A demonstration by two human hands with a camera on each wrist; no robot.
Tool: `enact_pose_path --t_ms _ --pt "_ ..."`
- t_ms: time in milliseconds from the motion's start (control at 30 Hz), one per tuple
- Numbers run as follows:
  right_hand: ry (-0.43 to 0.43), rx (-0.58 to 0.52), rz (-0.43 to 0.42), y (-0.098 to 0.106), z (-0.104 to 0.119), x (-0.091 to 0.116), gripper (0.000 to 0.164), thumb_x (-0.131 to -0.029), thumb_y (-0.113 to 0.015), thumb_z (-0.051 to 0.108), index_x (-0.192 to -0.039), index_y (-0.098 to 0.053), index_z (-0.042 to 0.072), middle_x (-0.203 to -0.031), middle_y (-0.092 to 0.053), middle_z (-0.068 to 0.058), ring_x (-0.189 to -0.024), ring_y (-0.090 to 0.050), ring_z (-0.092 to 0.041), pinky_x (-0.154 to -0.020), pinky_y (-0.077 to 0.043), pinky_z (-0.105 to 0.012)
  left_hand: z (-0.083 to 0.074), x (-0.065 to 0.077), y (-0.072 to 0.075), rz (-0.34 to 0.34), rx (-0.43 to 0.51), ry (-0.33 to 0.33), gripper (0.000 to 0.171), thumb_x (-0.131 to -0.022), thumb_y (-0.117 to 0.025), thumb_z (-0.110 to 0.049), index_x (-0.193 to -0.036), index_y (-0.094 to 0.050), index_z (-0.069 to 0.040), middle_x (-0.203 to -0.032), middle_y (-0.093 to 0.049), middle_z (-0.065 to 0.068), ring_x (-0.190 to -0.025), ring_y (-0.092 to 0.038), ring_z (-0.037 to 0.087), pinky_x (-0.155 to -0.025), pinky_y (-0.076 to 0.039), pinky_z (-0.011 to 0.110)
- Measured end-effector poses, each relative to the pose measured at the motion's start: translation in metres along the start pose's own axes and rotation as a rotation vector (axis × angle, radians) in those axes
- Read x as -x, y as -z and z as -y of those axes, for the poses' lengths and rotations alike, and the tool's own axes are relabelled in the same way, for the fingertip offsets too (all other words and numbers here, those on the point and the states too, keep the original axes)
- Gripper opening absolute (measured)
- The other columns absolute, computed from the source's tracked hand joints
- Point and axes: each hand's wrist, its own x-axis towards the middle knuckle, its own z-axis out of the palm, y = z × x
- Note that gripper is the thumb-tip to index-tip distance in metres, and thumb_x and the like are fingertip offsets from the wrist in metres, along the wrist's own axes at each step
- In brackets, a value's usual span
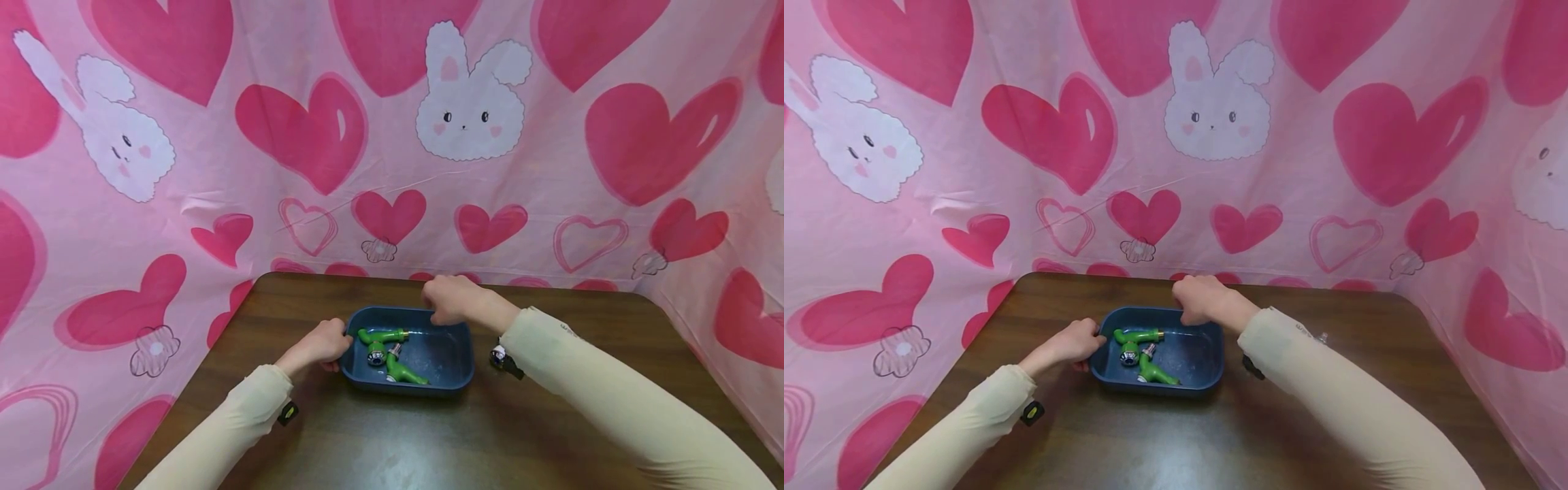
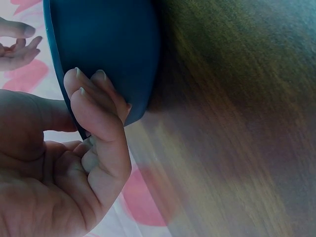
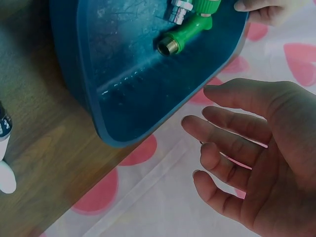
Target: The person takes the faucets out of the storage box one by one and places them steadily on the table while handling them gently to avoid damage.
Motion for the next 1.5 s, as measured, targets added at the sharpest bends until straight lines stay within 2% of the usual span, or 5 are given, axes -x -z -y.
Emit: enact_pose_path --t_ms 200,300,933,1233,1500 --pt "0.015 -0.001 0.016 -0.002 0.003 -0.004 0.029 -0.085 -0.087 0.023 -0.11 -0.078 0.01 -0.096 -0.071 -0.002 -0.086 -0.064 -0.021 -0.074 -0.06 -0.041 0.003 -0.003 -0.001 0.001 0.018 0.005 0.023 -0.107 -0.054 -0.012 -0.092 -0.064 0.003 -0.066 -0.065 0.013 -0.047 -0.065 0.02 -0.046 -0.058 0.033" --pt "0.023 0.003 0.02 -0.002 0.004 -0.005 0.029 -0.086 -0.086 0.023 -0.11 -0.078 0.01 -0.097 -0.071 -0.002 -0.085 -0.064 -0.021 -0.074 -0.06 -0.042 -0.013 0.009 0.004 -0.013 0.01 0.027 0.023 -0.104 -0.054 -0.008 -0.087 -0.064 0.002 -0.062 -0.064 0.013 -0.045 -0.064 0.018 -0.045 -0.058 0.033" --pt "0.043 -0.029 0.023 -0.006 0.015 -0.015 0.028 -0.084 -0.088 0.023 -0.108 -0.078 0.011 -0.1 -0.073 -0.002 -0.088 -0.067 -0.022 -0.077 -0.061 -0.043 -0.015 0.012 0.005 -0.004 0.017 0.032 0.023 -0.106 -0.054 -0.009 -0.089 -0.064 0.003 -0.064 -0.064 0.014 -0.047 -0.065 0.019 -0.046 -0.058 0.033" --pt "0.051 -0.047 0.038 -0.009 0.018 -0.019 0.029 -0.086 -0.087 0.022 -0.11 -0.078 0.01 -0.1 -0.074 -0.002 -0.089 -0.067 -0.021 -0.08 -0.061 -0.044 0.023 -0.02 -0.006 0.024 0.025 -0.013 0.023 -0.106 -0.053 -0.011 -0.089 -0.063 0.002 -0.066 -0.064 0.016 -0.048 -0.067 0.023 -0.045 -0.058 0.036" --pt "0.056 -0.038 0.042 -0.013 0.019 -0.022 0.026 -0.087 -0.086 0.023 -0.109 -0.078 0.011 -0.096 -0.072 0.0 -0.086 -0.066 -0.02 -0.08 -0.06 -0.043 -0.013 0.01 0.005 -0.011 0.035 0.022 0.022 -0.106 -0.055 -0.01 -0.091 -0.064 0.002 -0.067 -0.064 0.014 -0.048 -0.066 0.022 -0.046 -0.058 0.034"
